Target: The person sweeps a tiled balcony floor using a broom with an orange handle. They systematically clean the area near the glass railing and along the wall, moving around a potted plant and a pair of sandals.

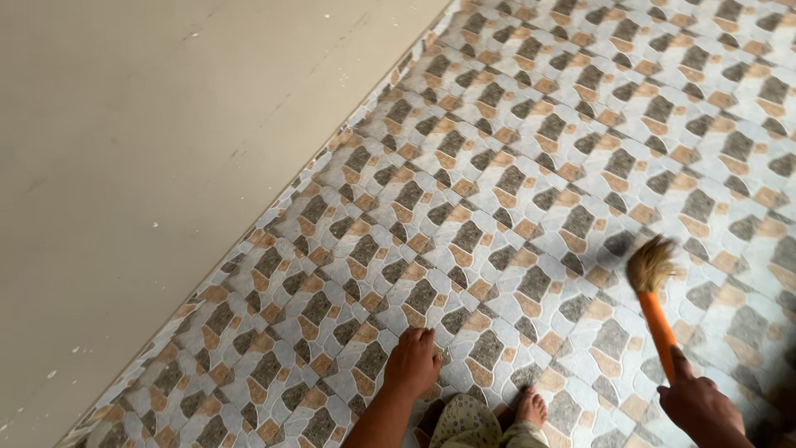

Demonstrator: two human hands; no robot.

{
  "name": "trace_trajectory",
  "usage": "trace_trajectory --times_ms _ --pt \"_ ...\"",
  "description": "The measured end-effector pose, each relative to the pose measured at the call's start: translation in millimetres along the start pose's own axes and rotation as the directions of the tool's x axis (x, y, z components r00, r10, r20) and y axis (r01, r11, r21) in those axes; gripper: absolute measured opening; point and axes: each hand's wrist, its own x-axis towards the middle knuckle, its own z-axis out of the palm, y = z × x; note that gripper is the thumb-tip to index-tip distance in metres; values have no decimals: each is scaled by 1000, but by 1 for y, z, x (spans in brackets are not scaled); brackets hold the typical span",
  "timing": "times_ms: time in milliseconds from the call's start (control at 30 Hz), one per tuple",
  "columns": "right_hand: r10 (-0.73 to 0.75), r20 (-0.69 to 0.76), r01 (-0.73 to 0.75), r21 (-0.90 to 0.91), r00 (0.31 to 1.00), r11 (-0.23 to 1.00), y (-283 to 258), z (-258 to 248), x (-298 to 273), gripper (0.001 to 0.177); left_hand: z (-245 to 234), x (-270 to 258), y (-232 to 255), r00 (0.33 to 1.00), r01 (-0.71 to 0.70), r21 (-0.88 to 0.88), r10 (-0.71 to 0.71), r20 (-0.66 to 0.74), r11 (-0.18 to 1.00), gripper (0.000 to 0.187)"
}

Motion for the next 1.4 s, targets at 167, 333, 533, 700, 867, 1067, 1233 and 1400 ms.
trace_trajectory --times_ms 167,333,533,700,867,1067,1233,1400 --pt "-294 -143 281 -107 945 954 -41 -5 6 70 3 3 0 999 16 11 -15 -29 1000 57" --pt "-560 -46 540 -208 828 816 -141 5 -16 60 4 11 1 996 26 13 -25 -84 1000 54" --pt "-781 20 746 -313 624 588 -169 34 1 53 -3 15 25 992 38 -105 -50 -116 994 65" --pt "-552 74 553 -229 830 801 -86 32 38 64 -5 10 50 991 10 -155 -31 -132 988 68" --pt "-366 -94 324 -303 926 896 -32 -2 50 72 9 15 52 967 -42 -180 -5 -254 983 54" --pt "-332 -156 320 -96 930 942 -65 -30 64 68 14 21 54 943 -40 -214 -34 -330 976 52" --pt "-539 -20 531 -147 842 835 -128 -37 24 58 1 20 48 956 15 -246 -87 -281 969 54" --pt "-731 -7 676 -374 683 635 -189 -23 6 54 -5 22 16 948 -49 -202 -18 -317 978 54"
